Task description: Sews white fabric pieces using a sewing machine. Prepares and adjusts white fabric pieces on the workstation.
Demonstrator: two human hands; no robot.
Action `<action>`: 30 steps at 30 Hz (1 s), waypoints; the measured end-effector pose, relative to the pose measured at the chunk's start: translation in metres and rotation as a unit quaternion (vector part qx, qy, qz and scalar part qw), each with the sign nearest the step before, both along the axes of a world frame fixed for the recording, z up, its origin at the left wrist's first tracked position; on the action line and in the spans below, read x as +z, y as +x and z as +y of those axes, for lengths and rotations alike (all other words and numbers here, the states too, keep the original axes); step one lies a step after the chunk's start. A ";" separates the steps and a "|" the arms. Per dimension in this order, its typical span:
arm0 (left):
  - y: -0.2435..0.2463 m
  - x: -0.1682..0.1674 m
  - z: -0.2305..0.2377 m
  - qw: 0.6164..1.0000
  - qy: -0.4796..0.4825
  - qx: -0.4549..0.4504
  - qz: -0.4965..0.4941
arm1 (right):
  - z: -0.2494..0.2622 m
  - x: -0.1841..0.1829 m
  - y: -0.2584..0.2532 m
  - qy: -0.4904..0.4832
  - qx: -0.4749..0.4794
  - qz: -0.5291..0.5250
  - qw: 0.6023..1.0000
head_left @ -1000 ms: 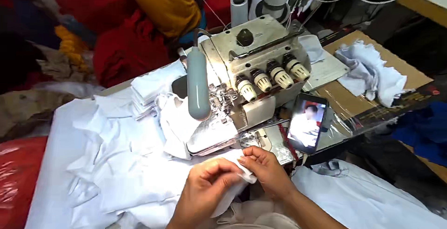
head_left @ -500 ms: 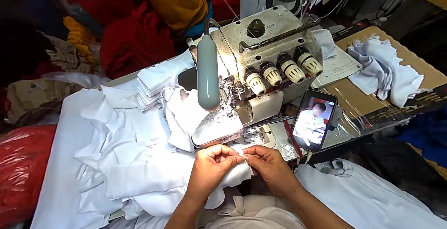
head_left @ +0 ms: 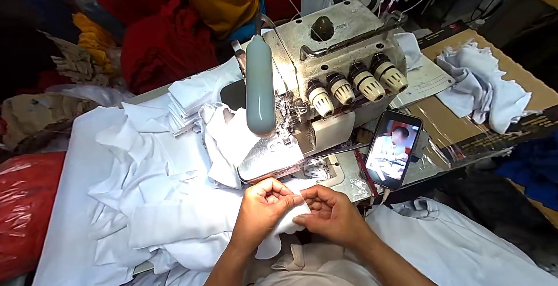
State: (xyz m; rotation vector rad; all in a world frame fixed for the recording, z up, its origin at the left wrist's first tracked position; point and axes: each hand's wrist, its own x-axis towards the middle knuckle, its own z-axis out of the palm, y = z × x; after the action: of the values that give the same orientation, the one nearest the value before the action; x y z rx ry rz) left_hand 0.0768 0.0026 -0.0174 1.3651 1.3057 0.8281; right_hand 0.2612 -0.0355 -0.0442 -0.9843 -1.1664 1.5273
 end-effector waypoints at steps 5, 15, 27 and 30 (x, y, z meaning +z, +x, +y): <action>-0.078 0.044 0.030 0.916 -0.023 -0.397 -0.046 | 0.012 0.015 -0.012 0.101 -0.086 0.054 0.990; -0.029 0.046 0.013 0.834 0.460 -0.103 0.287 | 0.053 0.052 -0.024 -0.094 -0.165 0.105 0.976; -0.026 0.011 0.022 0.818 0.458 -0.100 0.335 | 0.059 0.018 -0.018 0.235 -0.247 -0.215 0.915; -0.027 0.009 0.024 0.820 0.461 -0.102 0.322 | 0.044 0.004 -0.015 0.351 -0.226 -0.259 0.871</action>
State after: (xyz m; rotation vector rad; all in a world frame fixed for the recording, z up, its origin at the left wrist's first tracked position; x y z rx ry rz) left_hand 0.0494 0.0265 -0.0080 2.6969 1.2239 0.9247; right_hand 0.2467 0.0081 -0.0402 -1.0653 -1.5605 0.3888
